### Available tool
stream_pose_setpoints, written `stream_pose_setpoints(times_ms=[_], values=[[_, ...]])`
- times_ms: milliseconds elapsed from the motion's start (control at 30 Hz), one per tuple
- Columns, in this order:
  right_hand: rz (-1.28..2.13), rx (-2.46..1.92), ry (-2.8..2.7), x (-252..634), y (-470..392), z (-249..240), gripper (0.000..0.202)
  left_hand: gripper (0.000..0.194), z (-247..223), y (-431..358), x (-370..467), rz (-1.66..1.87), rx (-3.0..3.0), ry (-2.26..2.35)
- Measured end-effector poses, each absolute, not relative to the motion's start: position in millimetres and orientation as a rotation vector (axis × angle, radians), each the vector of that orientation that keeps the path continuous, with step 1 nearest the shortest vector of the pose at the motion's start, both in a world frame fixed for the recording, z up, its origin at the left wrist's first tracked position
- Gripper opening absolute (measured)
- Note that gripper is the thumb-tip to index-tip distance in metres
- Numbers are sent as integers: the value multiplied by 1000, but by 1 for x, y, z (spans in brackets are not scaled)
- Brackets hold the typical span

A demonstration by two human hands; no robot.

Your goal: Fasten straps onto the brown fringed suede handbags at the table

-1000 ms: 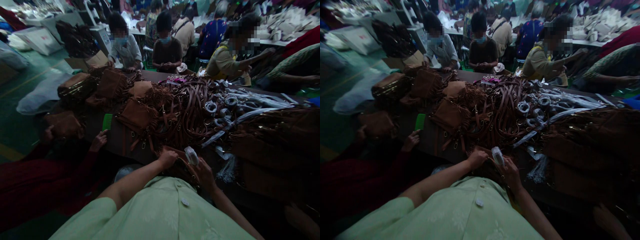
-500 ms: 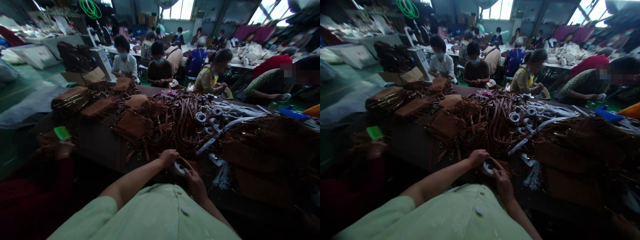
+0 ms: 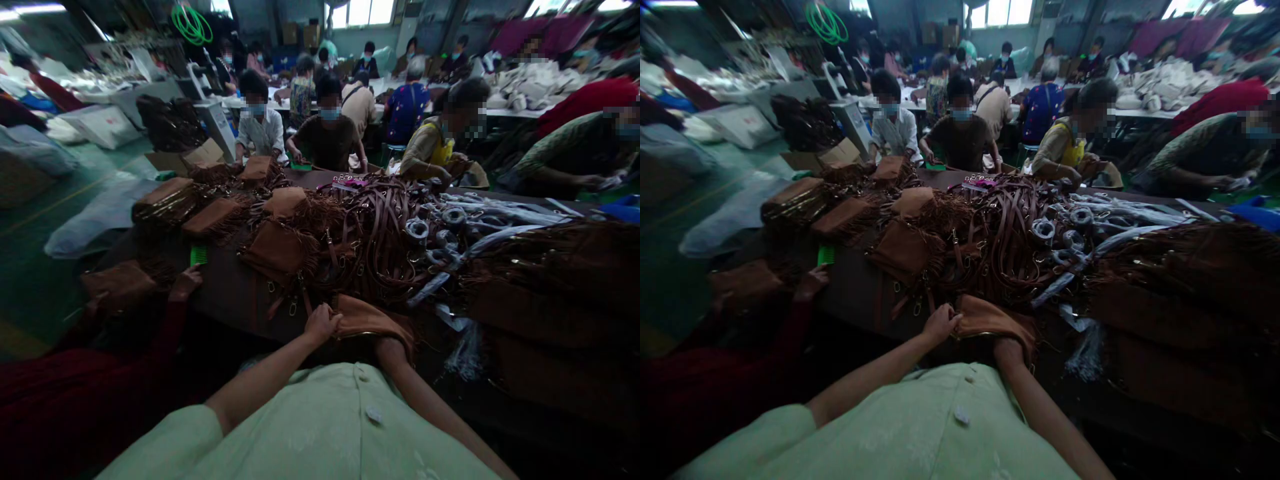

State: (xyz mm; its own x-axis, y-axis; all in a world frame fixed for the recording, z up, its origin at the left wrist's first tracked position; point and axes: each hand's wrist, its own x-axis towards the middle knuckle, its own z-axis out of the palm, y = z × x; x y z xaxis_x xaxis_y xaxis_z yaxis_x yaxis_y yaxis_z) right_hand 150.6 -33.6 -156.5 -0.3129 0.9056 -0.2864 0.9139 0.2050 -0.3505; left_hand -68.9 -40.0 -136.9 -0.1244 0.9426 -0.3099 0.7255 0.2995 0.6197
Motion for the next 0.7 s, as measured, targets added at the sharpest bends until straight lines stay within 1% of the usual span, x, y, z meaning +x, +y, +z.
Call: stream_pose_setpoints(times_ms=[67,133,167,233,300,333,400,467,567,700], values=[[-689,1854,2327,149,-34,-154,35,45,-150,-50,-72,363,1188,1878],[-714,1886,2277,145,-34,-148,31,50,-158,-56,-67,425,931,1649],[-819,1873,2291,142,-35,-144,30,53,-160,-58,-63,483,825,1537],[-1236,1744,2341,134,-38,-134,29,58,-158,-57,-55,559,696,1390],[-1663,1589,2329,125,-43,-126,34,60,-151,-55,-52,554,670,1353],[-1758,1595,2302,120,-46,-122,37,60,-148,-53,-53,542,671,1346],[-1735,1768,2248,112,-52,-118,43,59,-141,-51,-55,536,662,1326],[-1647,1886,2229,107,-56,-116,38,59,-137,-50,-57,534,652,1312],[-1549,1816,2268,106,-59,-113,25,57,-133,-51,-59,512,645,1325],[-1183,1832,2328,106,-64,-106,26,53,-129,-54,-58,459,596,1318]])
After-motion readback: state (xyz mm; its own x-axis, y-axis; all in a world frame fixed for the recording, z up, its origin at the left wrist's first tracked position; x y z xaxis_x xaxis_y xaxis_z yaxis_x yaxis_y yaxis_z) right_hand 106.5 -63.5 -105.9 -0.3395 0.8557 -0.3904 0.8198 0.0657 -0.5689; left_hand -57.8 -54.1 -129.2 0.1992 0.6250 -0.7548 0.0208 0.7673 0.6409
